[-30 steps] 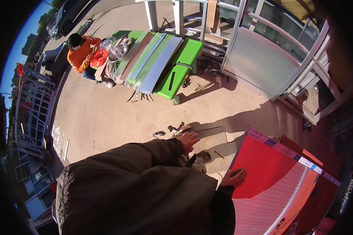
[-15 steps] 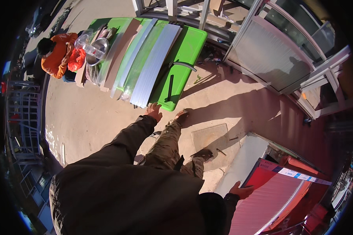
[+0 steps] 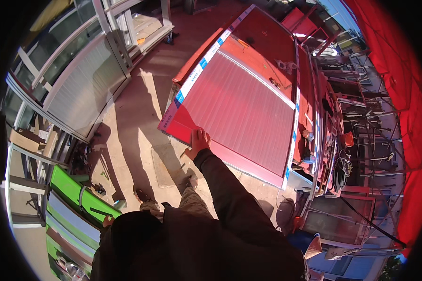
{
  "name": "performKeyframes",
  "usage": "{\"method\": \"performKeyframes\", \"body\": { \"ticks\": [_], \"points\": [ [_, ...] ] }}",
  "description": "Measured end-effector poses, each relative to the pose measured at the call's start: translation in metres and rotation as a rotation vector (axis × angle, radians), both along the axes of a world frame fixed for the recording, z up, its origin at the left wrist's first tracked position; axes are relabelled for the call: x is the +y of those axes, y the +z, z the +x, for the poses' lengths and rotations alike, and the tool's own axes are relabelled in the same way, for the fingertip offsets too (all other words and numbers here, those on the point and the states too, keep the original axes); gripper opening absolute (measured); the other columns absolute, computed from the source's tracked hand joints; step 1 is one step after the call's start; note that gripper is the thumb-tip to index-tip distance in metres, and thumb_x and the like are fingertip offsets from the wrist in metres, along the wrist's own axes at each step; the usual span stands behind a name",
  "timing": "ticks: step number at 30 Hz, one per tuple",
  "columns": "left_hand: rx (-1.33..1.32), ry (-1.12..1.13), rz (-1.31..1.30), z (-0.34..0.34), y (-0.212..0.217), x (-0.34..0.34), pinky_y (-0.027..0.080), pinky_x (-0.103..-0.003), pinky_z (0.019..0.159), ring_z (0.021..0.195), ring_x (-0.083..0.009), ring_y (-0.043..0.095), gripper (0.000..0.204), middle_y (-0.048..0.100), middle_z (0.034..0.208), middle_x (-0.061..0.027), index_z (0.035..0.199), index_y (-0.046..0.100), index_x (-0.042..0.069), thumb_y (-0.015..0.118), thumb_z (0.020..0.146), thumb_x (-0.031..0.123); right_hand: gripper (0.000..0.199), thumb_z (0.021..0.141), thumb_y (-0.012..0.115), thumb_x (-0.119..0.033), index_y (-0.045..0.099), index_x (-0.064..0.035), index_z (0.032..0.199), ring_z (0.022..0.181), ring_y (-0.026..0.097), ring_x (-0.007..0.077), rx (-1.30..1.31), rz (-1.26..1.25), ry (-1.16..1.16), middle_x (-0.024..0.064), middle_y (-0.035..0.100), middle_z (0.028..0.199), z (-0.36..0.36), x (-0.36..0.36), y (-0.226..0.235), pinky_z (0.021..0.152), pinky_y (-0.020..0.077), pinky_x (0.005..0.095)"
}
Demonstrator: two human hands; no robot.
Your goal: The person measures and cuts black rubber weather stripping to fit the edges of a red-framed glass panel. They use scissors to trim the strips and press them into the frame's groove along multiple sides.
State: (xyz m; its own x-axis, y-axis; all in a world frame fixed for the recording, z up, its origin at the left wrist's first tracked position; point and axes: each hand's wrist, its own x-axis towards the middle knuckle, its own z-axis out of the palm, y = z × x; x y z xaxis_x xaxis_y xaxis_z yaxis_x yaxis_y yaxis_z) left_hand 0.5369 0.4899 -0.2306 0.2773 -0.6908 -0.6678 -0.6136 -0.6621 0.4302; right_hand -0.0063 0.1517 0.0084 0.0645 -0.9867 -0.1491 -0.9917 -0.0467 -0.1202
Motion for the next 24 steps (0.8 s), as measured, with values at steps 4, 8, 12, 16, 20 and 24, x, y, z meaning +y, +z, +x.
{"method": "performKeyframes", "body": {
  "ticks": [4, 8, 12, 16, 20, 24],
  "points": [
    [-0.077, -0.266, 0.008, -0.035, -0.061, -0.069, 0.053, -0.042, 0.087, 0.099, -0.0330, 0.067, 0.035, 0.070, 0.105, -0.0184, 0.107, 0.069, 0.001, 0.068, 0.081, 0.025, 0.089, 0.070, 0.072, -0.033, 0.035, -0.0006, 0.145, 0.143, 0.026, 0.0430, -0.159, -0.050, 0.027, 0.0245, 0.035, 0.149, 0.007, 0.006, 0.009, 0.116, 0.0197, 0.0605],
    [0.029, -0.376, -0.274, -0.094, -0.064, -0.135, 0.051, -0.047, 0.076, 0.089, -0.0379, 0.065, 0.021, 0.065, 0.084, -0.0208, 0.084, 0.062, 0.003, 0.063, 0.079, 0.024, 0.080, 0.075, 0.068, -0.028, 0.038, -0.0032, 0.144, 0.144, 0.026, 0.0423, -0.235, 0.008, -0.034, 0.0199, 0.036, 0.150, -0.003, 0.024, 0.015, 0.115, 0.0217, 0.0616],
    [-0.019, -0.773, -0.220, -0.161, -0.055, -0.197, 0.052, -0.049, 0.085, 0.096, -0.0362, 0.066, 0.028, 0.069, 0.091, -0.0194, 0.092, 0.066, 0.002, 0.061, 0.083, 0.028, 0.083, 0.075, 0.067, -0.026, 0.035, -0.0082, 0.149, 0.148, 0.021, 0.0415, -0.218, 0.040, -0.143, 0.0195, 0.030, 0.157, -0.068, 0.068, 0.013, 0.117, 0.0174, 0.0623],
    [0.061, -0.722, -0.100, -0.210, -0.036, -0.215, 0.052, -0.047, 0.089, 0.100, -0.0357, 0.066, 0.032, 0.070, 0.098, -0.0195, 0.099, 0.066, 0.002, 0.061, 0.085, 0.029, 0.085, 0.074, 0.066, -0.021, 0.033, -0.0089, 0.152, 0.150, 0.017, 0.0409, -0.232, 0.051, -0.184, 0.0190, 0.024, 0.160, -0.125, 0.110, 0.026, 0.120, 0.0126, 0.0591],
    [0.187, -0.649, -0.039, -0.261, -0.028, -0.210, 0.051, -0.045, 0.092, 0.104, -0.0351, 0.066, 0.036, 0.070, 0.105, -0.0196, 0.107, 0.067, 0.002, 0.061, 0.086, 0.030, 0.086, 0.073, 0.066, -0.020, 0.033, -0.0075, 0.152, 0.151, 0.014, 0.0405, -0.208, -0.003, -0.173, 0.0184, 0.024, 0.161, -0.145, 0.115, 0.029, 0.121, 0.0112, 0.0583],
    [0.361, -0.449, -0.064, -0.253, -0.007, -0.165, 0.051, -0.044, 0.095, 0.109, -0.0346, 0.065, 0.041, 0.070, 0.111, -0.0197, 0.115, 0.067, 0.002, 0.061, 0.087, 0.031, 0.083, 0.076, 0.067, -0.024, 0.035, -0.0058, 0.150, 0.150, 0.017, 0.0405, -0.228, -0.096, -0.106, 0.0188, 0.026, 0.160, -0.108, 0.091, 0.031, 0.121, 0.0115, 0.0581]
  ]
}}
